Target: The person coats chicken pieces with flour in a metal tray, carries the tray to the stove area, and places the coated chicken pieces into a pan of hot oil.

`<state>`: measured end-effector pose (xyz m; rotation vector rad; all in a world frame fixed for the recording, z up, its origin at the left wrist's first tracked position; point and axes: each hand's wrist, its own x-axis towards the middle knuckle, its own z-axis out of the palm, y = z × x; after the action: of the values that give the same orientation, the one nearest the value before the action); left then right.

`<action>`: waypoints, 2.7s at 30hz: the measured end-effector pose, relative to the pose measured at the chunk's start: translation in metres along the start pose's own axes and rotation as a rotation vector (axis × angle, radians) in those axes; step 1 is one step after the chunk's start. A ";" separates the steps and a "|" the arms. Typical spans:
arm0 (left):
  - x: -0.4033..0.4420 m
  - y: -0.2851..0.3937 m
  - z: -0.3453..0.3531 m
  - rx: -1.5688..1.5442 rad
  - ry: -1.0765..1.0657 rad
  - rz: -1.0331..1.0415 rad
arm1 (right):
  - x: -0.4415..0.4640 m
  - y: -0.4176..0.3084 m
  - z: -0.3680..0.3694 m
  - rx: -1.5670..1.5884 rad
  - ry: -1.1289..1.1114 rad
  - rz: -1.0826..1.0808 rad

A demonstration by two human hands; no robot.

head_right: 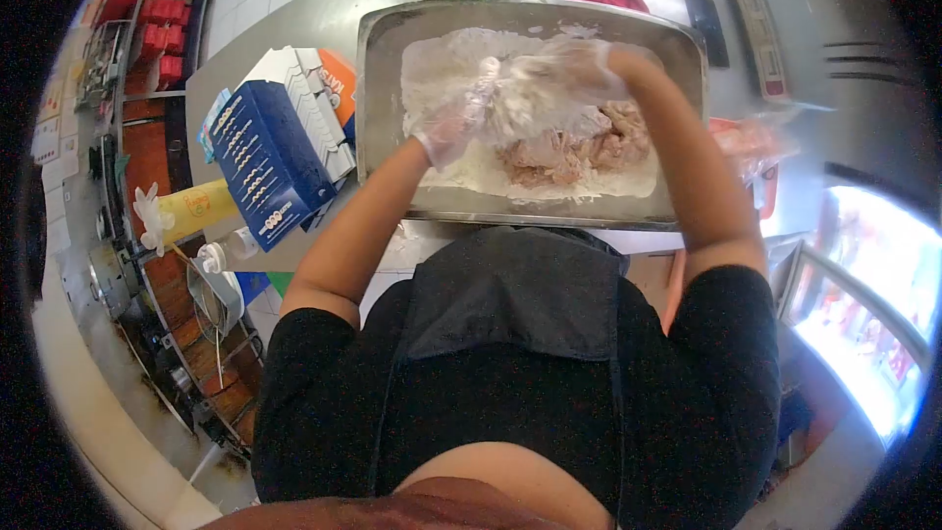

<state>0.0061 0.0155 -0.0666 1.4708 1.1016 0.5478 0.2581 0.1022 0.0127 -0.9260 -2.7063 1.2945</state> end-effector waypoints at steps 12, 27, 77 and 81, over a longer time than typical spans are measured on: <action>0.085 0.000 0.007 -0.773 -0.105 -0.550 | -0.030 0.148 0.041 -0.172 0.269 1.016; 0.044 0.021 -0.002 0.281 -0.211 -0.234 | -0.076 0.052 -0.011 0.458 0.261 0.664; -0.038 0.020 0.022 -0.756 -0.430 -0.557 | -0.063 -0.039 0.131 0.404 0.080 0.152; -0.027 0.046 -0.036 0.702 -0.259 0.079 | -0.091 0.005 0.089 -0.285 0.234 -0.027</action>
<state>-0.0210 0.0155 -0.0085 2.1260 1.0789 -0.0021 0.3139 -0.0046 -0.0279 -0.9854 -2.7449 0.7512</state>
